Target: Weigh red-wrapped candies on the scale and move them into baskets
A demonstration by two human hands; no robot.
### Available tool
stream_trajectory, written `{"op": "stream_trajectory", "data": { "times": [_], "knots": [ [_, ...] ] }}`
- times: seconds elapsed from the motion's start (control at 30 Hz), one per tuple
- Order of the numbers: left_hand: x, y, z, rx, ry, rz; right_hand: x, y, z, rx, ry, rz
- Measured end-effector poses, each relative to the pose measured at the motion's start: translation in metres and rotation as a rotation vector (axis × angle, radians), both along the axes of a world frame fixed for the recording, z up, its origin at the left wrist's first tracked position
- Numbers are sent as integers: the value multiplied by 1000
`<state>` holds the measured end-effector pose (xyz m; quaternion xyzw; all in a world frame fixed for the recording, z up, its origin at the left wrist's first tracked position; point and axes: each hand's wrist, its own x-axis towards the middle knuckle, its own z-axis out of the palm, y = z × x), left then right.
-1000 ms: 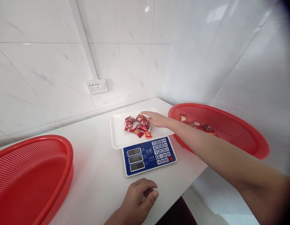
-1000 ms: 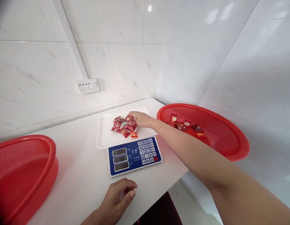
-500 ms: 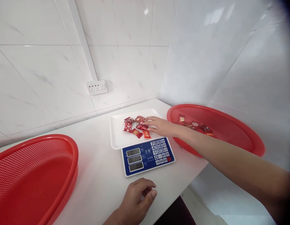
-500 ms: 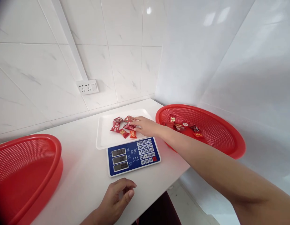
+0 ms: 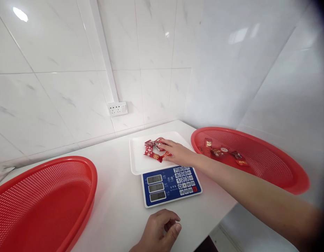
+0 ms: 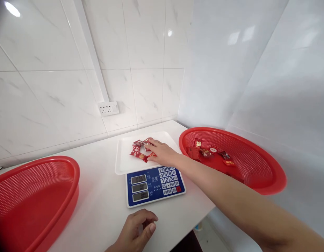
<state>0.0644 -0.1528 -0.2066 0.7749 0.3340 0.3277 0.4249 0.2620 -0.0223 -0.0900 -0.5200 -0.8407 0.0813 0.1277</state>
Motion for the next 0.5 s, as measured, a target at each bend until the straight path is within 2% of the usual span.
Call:
{"op": "stream_trajectory", "data": {
  "times": [0.07,0.17,0.3,0.4,0.5],
  "knots": [
    [0,0,-1,2,-4,6,2,-6,4,28,5,-11],
    [1,0,-2,0,-2,-1,20,-25,11,57,26,-74],
    [1,1,-1,-5,10,-18,55,-70,14,133,87,-227],
    [1,-1,4,6,32,-27,68,-112,3,126,272,-322],
    [0,-3,11,38,71,-21,58,-147,-25,-82,488,-334]
  ]
}}
